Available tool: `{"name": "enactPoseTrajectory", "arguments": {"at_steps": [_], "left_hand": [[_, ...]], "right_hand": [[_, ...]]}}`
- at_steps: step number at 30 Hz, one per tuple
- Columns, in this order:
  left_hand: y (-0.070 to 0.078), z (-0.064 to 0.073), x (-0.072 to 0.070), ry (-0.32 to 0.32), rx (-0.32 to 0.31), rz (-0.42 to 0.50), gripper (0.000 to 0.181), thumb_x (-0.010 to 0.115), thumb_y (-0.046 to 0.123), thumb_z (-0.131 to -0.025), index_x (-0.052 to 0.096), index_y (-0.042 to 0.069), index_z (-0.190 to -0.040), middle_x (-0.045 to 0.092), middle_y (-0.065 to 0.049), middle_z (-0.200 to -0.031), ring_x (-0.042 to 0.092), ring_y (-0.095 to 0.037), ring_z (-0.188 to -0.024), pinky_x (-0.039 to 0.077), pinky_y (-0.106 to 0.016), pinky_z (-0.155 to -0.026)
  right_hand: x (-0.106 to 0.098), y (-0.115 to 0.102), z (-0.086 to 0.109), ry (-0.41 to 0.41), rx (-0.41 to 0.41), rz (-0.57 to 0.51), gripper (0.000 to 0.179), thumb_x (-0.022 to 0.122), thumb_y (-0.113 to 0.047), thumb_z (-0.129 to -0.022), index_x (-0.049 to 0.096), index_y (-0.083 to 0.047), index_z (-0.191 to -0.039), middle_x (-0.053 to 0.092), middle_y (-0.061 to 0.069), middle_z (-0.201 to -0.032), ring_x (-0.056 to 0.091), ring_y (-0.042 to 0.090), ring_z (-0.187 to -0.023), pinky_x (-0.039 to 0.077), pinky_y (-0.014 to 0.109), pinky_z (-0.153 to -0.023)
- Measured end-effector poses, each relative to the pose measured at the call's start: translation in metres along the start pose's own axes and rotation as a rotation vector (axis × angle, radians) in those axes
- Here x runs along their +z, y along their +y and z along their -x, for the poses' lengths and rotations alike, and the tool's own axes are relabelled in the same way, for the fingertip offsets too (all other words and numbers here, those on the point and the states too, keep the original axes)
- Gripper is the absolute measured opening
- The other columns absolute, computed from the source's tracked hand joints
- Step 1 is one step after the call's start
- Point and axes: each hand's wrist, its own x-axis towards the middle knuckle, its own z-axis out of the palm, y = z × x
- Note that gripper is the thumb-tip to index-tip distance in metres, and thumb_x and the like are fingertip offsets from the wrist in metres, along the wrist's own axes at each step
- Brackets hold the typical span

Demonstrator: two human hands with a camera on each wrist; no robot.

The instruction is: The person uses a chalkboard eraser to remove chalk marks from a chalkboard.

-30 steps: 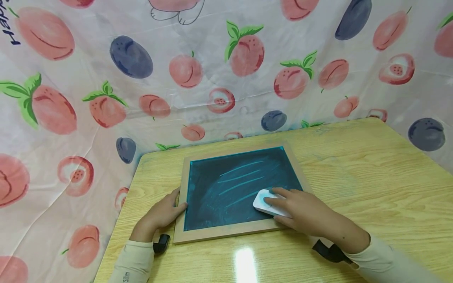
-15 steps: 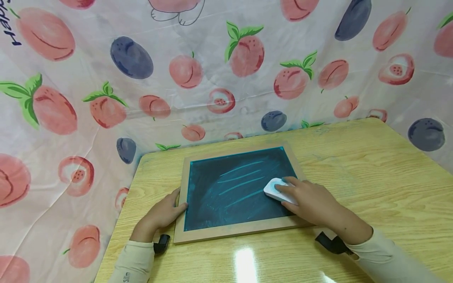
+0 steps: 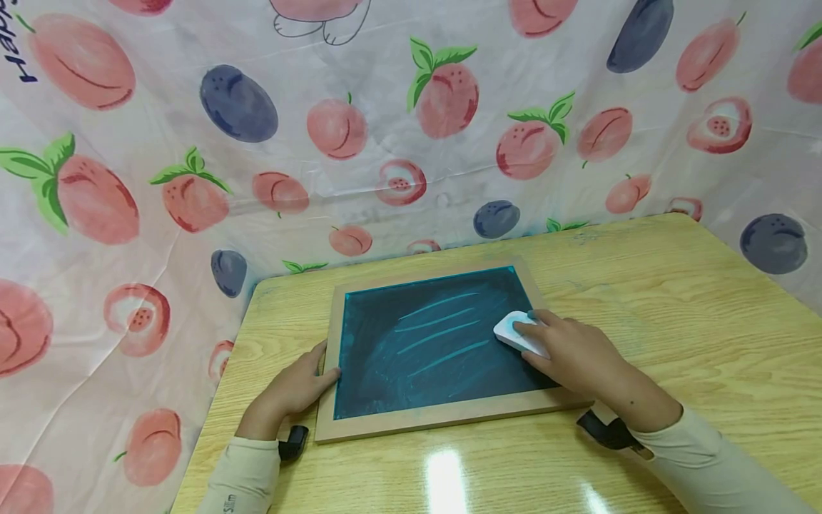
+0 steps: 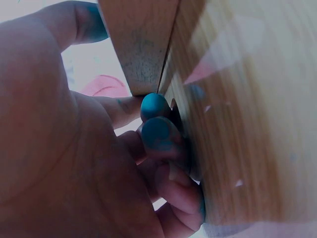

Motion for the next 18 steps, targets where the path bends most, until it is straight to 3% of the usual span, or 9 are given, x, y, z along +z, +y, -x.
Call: {"name": "enactPoseTrajectory", "arguments": {"at_steps": [8,18], "left_hand": [[-0.002,-0.001,0.001,-0.003,0.001,-0.008,0.071,0.053,0.035,-0.103,0.022,0.007,-0.16,0.049,-0.022,-0.148,0.059,-0.033,-0.12,0.046,-0.055,-0.099],[-0.004,-0.003,0.002,0.001,0.002,-0.003,0.071,0.052,0.035,-0.103,0.021,0.009,-0.161,0.05,-0.021,-0.147,0.06,-0.031,-0.116,0.046,-0.054,-0.098]], "right_hand": [[0.007,-0.013,0.002,0.02,-0.065,-0.012,0.048,0.074,-0.029,-0.09,0.065,-0.011,-0.134,0.059,0.026,-0.133,0.067,0.045,-0.102,0.057,0.057,-0.075],[0.023,-0.053,0.012,-0.027,-0.217,-0.017,0.053,0.072,-0.037,-0.091,0.061,-0.019,-0.139,0.057,0.019,-0.14,0.067,0.043,-0.106,0.056,0.056,-0.083]]}}
